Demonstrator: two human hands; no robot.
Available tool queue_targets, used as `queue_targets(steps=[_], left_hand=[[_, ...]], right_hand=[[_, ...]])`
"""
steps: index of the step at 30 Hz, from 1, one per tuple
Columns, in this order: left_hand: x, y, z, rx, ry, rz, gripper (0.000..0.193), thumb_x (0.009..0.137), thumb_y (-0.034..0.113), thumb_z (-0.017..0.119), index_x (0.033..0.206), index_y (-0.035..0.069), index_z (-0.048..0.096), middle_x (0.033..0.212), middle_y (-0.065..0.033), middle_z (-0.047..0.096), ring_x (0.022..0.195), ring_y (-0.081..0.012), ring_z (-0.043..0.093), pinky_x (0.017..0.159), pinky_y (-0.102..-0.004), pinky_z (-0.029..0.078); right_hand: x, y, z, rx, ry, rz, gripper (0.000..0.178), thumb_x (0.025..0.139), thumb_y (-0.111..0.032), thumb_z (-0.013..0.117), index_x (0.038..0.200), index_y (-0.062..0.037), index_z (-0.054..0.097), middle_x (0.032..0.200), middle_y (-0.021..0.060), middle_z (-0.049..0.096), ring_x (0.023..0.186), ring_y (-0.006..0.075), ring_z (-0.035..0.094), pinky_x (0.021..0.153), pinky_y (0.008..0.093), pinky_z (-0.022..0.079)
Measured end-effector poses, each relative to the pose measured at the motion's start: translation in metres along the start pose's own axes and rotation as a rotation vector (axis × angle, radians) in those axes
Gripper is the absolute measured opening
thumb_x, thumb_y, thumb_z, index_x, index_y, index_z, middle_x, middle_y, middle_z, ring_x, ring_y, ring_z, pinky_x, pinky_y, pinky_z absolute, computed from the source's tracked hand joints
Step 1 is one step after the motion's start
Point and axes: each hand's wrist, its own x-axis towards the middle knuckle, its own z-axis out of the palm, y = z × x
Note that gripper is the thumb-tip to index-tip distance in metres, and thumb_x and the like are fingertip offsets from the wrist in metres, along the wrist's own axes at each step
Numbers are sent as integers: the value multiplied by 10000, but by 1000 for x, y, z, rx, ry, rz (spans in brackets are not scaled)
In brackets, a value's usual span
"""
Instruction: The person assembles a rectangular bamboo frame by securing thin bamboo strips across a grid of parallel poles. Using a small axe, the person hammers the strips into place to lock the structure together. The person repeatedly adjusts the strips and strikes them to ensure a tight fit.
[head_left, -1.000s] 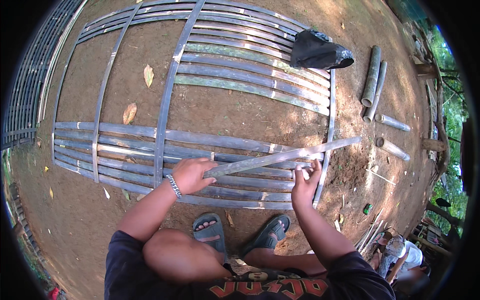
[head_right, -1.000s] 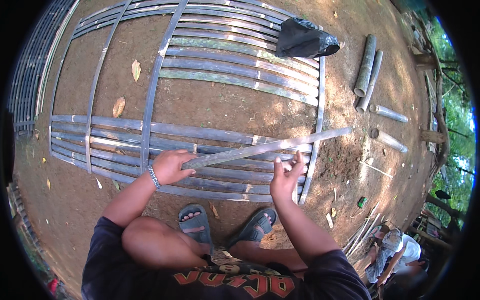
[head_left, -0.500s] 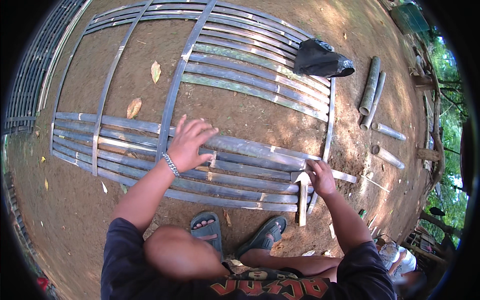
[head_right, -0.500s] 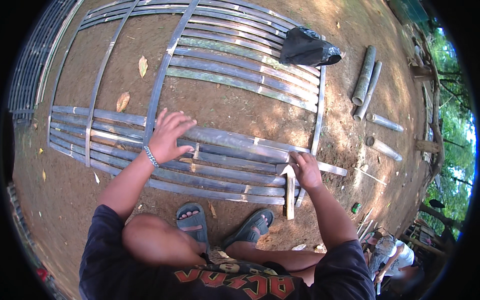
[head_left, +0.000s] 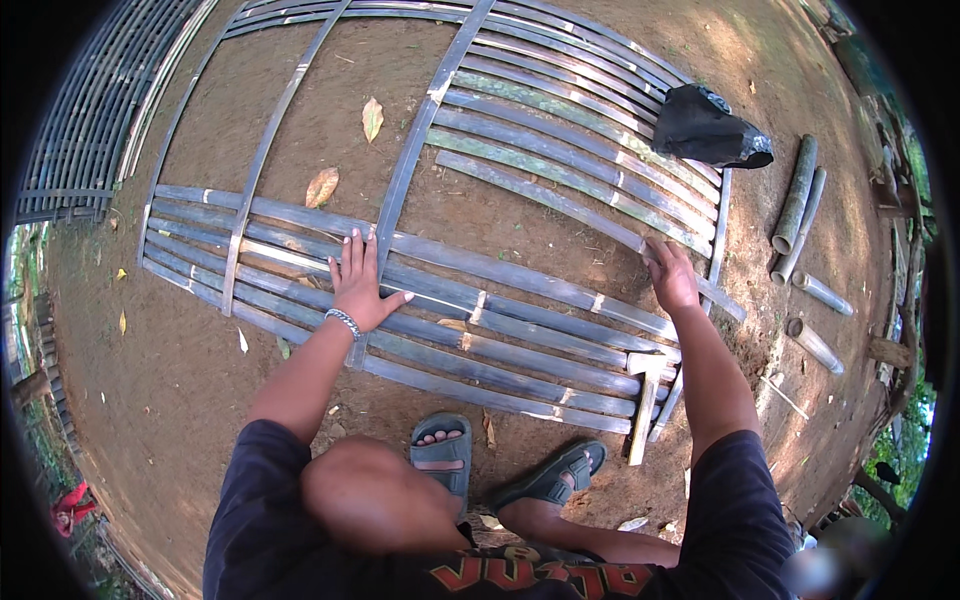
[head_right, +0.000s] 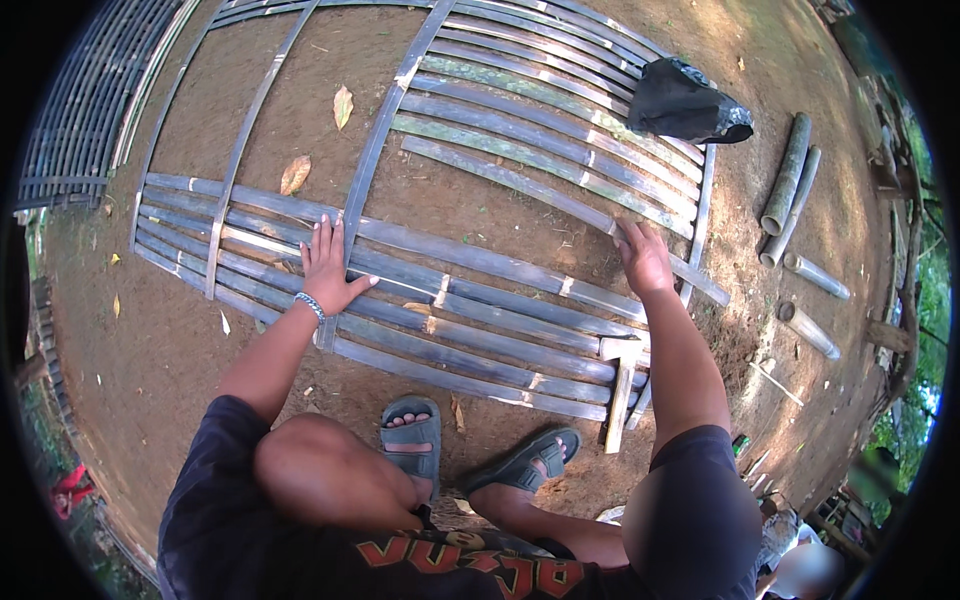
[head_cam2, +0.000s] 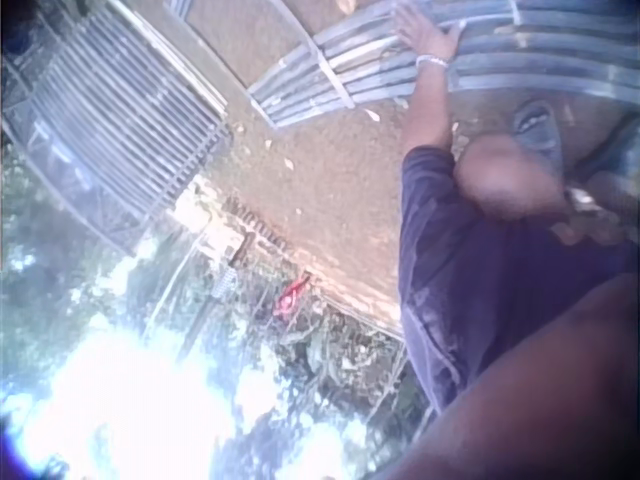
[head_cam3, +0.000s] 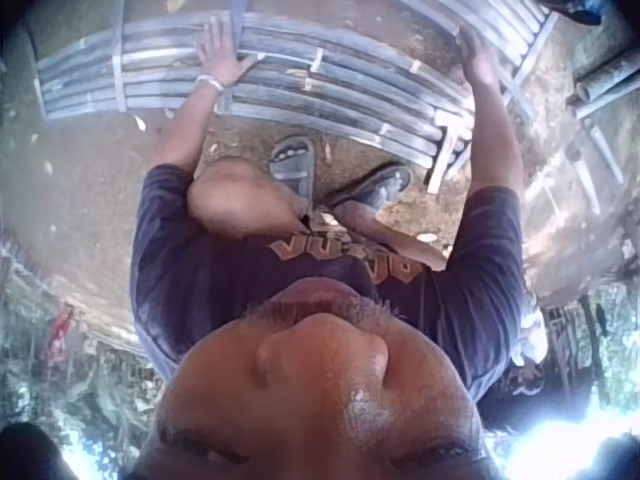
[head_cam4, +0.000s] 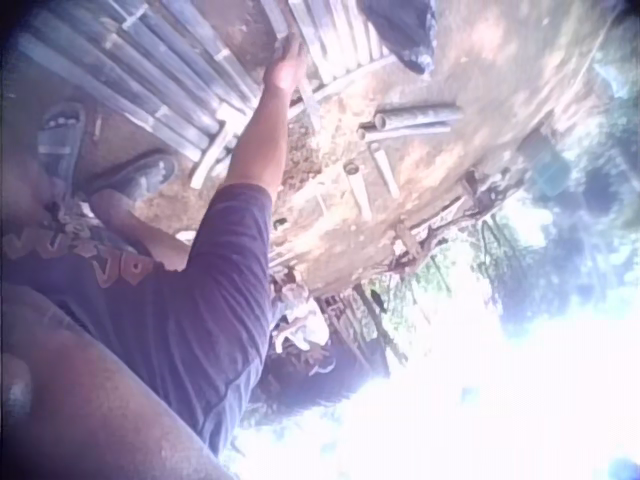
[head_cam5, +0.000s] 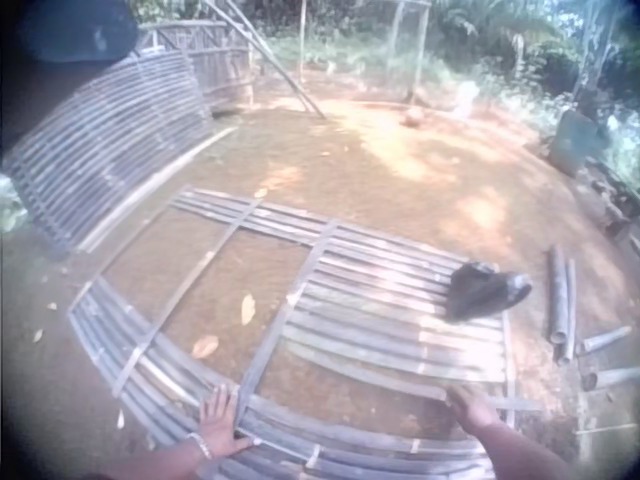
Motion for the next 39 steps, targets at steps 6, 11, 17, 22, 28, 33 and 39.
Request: queue_targets(steps=[6,11,17,22,28,33,39], left_hand=[[0,1,-1,-19,-52,-20,1313,796,644,771,1652,26,-9,1720,-245,-56,1600,-395,-54,1252,-613,-13],[1,-3,2,-22,-28,-15,1302,793,628,781,1653,33,6,1723,-235,-60,1600,-394,-50,1252,-616,-11],[5,4,1,-77,96,-33,1124,811,529,805,1614,34,194,1715,-214,77,1594,-395,34,1251,-621,30],[74,7,-10,-112,344,205,894,923,451,710,1584,19,293,1676,-220,233,1552,-409,202,1258,-576,127],[172,22,-33,-200,411,142,680,964,321,673,1516,-5,447,1575,-250,432,1458,-419,399,1227,-469,299],[191,28,-29,-314,430,125,553,959,221,669,1444,-17,549,1438,-262,581,1338,-396,557,1156,-432,413],[186,34,-38,-367,383,39,495,940,146,672,1406,-1,597,1388,-256,623,1281,-374,615,1101,-412,467]], right_hand=[[39,-25,17,49,-26,-69,396,932,-162,713,1322,-165,646,1169,157,634,1117,391,611,981,470,502],[55,-39,33,-21,4,-47,376,952,-208,695,1325,-190,654,1237,122,614,1194,360,580,1020,469,484],[67,-52,29,-226,-133,109,407,995,-268,633,1400,-270,597,1371,62,568,1365,291,476,1144,482,388],[64,-57,38,-163,-70,186,428,996,-266,635,1421,-275,580,1397,50,558,1394,286,456,1180,481,350],[43,-37,41,-105,70,321,462,966,-289,677,1419,-251,591,1409,52,556,1396,289,442,1195,475,321],[20,10,43,-86,183,347,400,940,-312,697,1334,-254,665,1360,34,595,1371,271,459,1177,501,312],[18,14,50,-80,198,363,361,928,-303,700,1286,-257,696,1319,19,621,1357,260,471,1174,528,305]])
